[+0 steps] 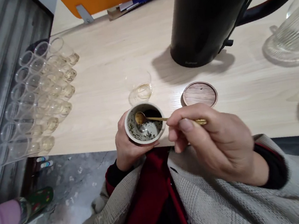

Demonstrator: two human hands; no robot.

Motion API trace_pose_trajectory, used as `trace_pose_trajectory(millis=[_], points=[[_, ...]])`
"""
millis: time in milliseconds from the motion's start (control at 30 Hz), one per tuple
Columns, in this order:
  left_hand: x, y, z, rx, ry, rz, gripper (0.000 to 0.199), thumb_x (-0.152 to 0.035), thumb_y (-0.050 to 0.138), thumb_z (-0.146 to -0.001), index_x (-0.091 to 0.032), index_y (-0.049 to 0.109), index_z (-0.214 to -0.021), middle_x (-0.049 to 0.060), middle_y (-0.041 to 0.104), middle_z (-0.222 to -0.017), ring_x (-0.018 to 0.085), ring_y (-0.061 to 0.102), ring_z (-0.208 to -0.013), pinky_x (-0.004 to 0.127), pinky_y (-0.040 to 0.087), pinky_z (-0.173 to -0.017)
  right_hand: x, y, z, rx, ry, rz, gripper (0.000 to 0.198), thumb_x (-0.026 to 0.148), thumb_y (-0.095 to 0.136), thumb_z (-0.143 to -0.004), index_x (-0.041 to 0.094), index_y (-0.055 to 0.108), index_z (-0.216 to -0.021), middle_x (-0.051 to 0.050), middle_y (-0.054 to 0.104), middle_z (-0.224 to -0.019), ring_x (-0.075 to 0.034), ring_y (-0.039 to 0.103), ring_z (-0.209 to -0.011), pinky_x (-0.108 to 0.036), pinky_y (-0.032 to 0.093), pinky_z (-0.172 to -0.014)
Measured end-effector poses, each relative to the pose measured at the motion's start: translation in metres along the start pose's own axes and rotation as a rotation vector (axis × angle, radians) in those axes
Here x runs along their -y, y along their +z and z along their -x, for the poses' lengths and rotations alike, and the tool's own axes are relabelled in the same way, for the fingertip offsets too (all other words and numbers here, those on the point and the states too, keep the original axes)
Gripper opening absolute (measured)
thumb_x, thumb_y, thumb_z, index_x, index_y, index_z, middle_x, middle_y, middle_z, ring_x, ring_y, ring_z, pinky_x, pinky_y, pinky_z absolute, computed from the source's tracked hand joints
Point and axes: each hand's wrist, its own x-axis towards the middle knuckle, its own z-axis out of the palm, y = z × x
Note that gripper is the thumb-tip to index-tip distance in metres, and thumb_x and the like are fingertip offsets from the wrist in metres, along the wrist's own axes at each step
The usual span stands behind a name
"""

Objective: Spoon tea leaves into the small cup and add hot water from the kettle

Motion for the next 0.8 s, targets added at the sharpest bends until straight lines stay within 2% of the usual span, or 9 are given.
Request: trace_pose_trajectory(millis=[133,267,300,467,533,700,800], points=[[0.0,0.0,0.0,-0.004,0.016,-0.055,0.108,-0.073,0.09,-0.067,-0.026,0.045,-0.153,0.013,0.067,-0.14,0.034,0.07,-0.127,0.051,0.061,-0.105,0.009,-0.003,-0.008,0.03,-0.005,-0.014,0.013,0.033,0.062,-0.106,0.031,0.075,-0.103,0.0,0.069,-0.071,-0.014,0.063,-0.05,-0.029,0.05,-0.044],[-0.003,-0.001,0.0,-0.003,0.006,-0.085,0.11,-0.075,0.09,-0.067,-0.027,0.043,-0.154,0.013,0.067,-0.14,0.034,0.07,-0.126,0.052,0.062,-0.104,-0.003,0.002,-0.021,0.206,-0.078,0.208,0.015,0.026,0.055,-0.108,0.024,0.067,-0.1,0.002,0.068,-0.07,-0.009,0.062,-0.05,-0.023,0.048,-0.046],[-0.004,-0.002,0.0,-0.005,0.003,-0.084,0.109,-0.074,0.09,-0.067,-0.027,0.043,-0.154,0.013,0.066,-0.141,0.034,0.069,-0.127,0.052,0.062,-0.104,-0.005,0.002,-0.022,0.215,-0.096,0.246,0.015,0.025,0.054,-0.109,0.024,0.066,-0.101,0.002,0.068,-0.071,-0.008,0.061,-0.05,-0.023,0.048,-0.047],[-0.007,-0.003,-0.002,0.016,0.023,-0.074,0.105,-0.068,0.091,-0.07,-0.026,0.044,-0.154,0.013,0.065,-0.142,0.035,0.068,-0.129,0.052,0.06,-0.106,-0.005,-0.001,-0.015,0.073,-0.129,0.099,0.016,0.022,0.054,-0.109,0.027,0.068,-0.112,0.002,0.068,-0.074,-0.011,0.063,-0.055,-0.024,0.05,-0.049],[-0.008,-0.003,-0.002,0.014,0.003,-0.06,0.104,-0.065,0.093,-0.069,-0.026,0.046,-0.153,0.012,0.065,-0.142,0.036,0.068,-0.129,0.052,0.06,-0.107,-0.005,0.001,-0.016,0.075,-0.139,0.081,0.016,0.022,0.053,-0.109,0.026,0.068,-0.112,0.002,0.068,-0.073,-0.01,0.062,-0.054,-0.023,0.05,-0.049],[-0.008,-0.003,-0.001,0.005,-0.026,-0.035,0.104,-0.061,0.097,-0.066,-0.027,0.049,-0.152,0.011,0.067,-0.138,0.035,0.069,-0.125,0.05,0.06,-0.106,-0.012,0.01,-0.023,0.17,-0.109,0.21,0.016,0.021,0.052,-0.109,0.022,0.067,-0.105,0.004,0.067,-0.072,-0.006,0.059,-0.049,-0.02,0.047,-0.047],[-0.007,-0.003,-0.001,0.008,-0.014,-0.027,0.106,-0.064,0.096,-0.065,-0.028,0.048,-0.153,0.012,0.066,-0.141,0.036,0.068,-0.127,0.053,0.06,-0.107,-0.009,0.008,-0.02,0.034,-0.099,0.128,0.014,0.021,0.055,-0.109,0.023,0.069,-0.107,0.003,0.068,-0.078,-0.007,0.062,-0.053,-0.021,0.049,-0.047]])
